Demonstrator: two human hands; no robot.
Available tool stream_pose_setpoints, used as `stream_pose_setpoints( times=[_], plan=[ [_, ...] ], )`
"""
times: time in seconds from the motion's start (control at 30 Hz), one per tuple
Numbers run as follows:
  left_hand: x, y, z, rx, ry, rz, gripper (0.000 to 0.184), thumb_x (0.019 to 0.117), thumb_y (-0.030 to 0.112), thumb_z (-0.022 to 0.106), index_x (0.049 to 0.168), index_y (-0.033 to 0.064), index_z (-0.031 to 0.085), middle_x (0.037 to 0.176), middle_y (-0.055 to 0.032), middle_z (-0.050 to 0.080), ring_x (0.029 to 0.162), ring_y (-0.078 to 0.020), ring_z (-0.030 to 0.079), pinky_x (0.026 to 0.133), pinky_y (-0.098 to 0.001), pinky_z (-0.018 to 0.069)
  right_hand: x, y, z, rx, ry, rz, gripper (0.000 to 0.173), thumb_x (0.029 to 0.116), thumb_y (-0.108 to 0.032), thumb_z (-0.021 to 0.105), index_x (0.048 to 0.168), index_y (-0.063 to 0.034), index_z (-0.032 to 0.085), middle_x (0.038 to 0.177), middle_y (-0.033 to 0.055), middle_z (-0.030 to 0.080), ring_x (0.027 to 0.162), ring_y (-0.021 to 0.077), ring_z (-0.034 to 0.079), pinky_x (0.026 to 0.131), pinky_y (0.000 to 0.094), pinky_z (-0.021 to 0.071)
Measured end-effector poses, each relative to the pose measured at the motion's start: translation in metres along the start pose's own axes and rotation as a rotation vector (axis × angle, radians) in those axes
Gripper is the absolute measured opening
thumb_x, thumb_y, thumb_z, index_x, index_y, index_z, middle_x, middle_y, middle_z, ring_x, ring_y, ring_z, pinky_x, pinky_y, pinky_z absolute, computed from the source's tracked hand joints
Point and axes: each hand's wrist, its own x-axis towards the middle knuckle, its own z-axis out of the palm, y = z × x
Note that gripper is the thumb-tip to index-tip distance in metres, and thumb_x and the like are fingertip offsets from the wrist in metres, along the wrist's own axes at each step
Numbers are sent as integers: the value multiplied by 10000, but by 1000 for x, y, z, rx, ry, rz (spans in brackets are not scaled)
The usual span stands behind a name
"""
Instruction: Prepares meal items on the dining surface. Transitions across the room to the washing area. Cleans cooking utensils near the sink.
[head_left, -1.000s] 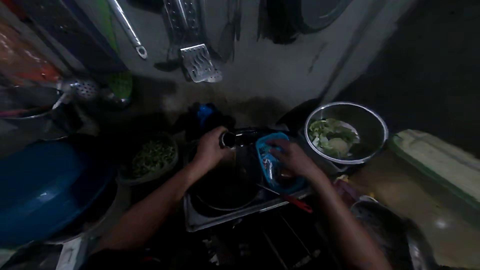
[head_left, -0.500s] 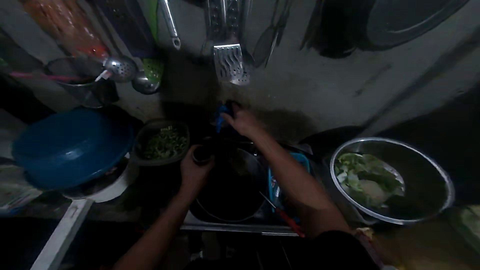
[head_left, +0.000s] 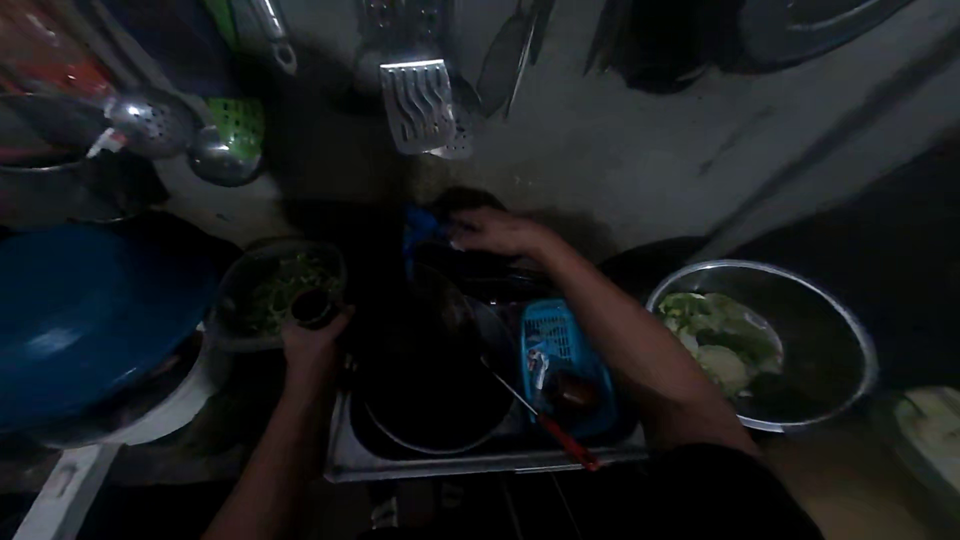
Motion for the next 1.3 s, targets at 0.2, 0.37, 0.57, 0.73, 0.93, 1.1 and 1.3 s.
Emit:
stream_pose_setpoints(
  times=[0.2, 0.37, 0.57, 0.73, 0.93, 1.1, 1.3],
  plan=[
    [15, -5, -3, 9, 12, -5, 509, 818, 10, 739, 1254, -54, 484, 1040, -18, 656, 937, -38, 667, 838, -223, 588, -88, 156, 50, -93, -212, 623, 431, 1117, -255, 449, 1388, 56, 570, 1381, 300, 586, 1322, 444, 547, 1120, 603, 388],
    [15, 0, 3, 18, 39, -26, 465, 807, -39, 709, 1218, -29, 491, 1009, 22, 643, 911, 3, 647, 823, -187, 574, -114, 179, 57, 132, -347, 506, 476, 1021, -238, 661, 1439, -34, 562, 1411, 227, 587, 1324, 358, 551, 1138, 524, 401],
    [15, -7, 9, -8, 12, 10, 455, 788, -5, 725, 1180, 13, 493, 966, 60, 647, 879, 0, 658, 808, -197, 585, -132, 155, 29, -146, -473, 529, 388, 1039, -166, 621, 1391, -3, 598, 1299, 270, 634, 1225, 412, 595, 1077, 556, 425],
    [13, -6, 7, 32, 16, -20, 492, 821, -10, 705, 1249, -23, 463, 1019, 31, 632, 922, 0, 645, 842, -202, 575, -157, 160, 51, -361, -268, 744, 329, 1012, -94, 610, 1330, -17, 640, 1272, 281, 649, 1210, 485, 607, 1010, 669, 463],
    [16, -13, 2, 34, -42, 40, 425, 826, 13, 708, 1186, -4, 483, 977, 57, 626, 884, 9, 639, 823, -198, 573, -183, 126, 58, -367, -69, 529, 375, 972, -69, 659, 1347, -84, 644, 1222, 259, 673, 1132, 475, 651, 931, 664, 512],
    [14, -10, 7, 48, -38, -11, 473, 848, 0, 709, 1251, -55, 466, 1022, -5, 609, 899, -10, 634, 824, -203, 569, -197, 129, 81, -454, 117, 498, 347, 985, -8, 593, 1319, -61, 668, 1338, 230, 631, 1239, 434, 613, 987, 594, 526],
    [8, -2, 8, 10, -30, -53, 522, 868, -44, 684, 1315, -78, 417, 1063, -47, 584, 915, -25, 620, 819, -206, 560, -212, 92, 91, -468, 191, 461, 339, 939, 41, 631, 1274, 9, 670, 1232, 297, 643, 1155, 484, 633, 958, 607, 526]
  ],
)
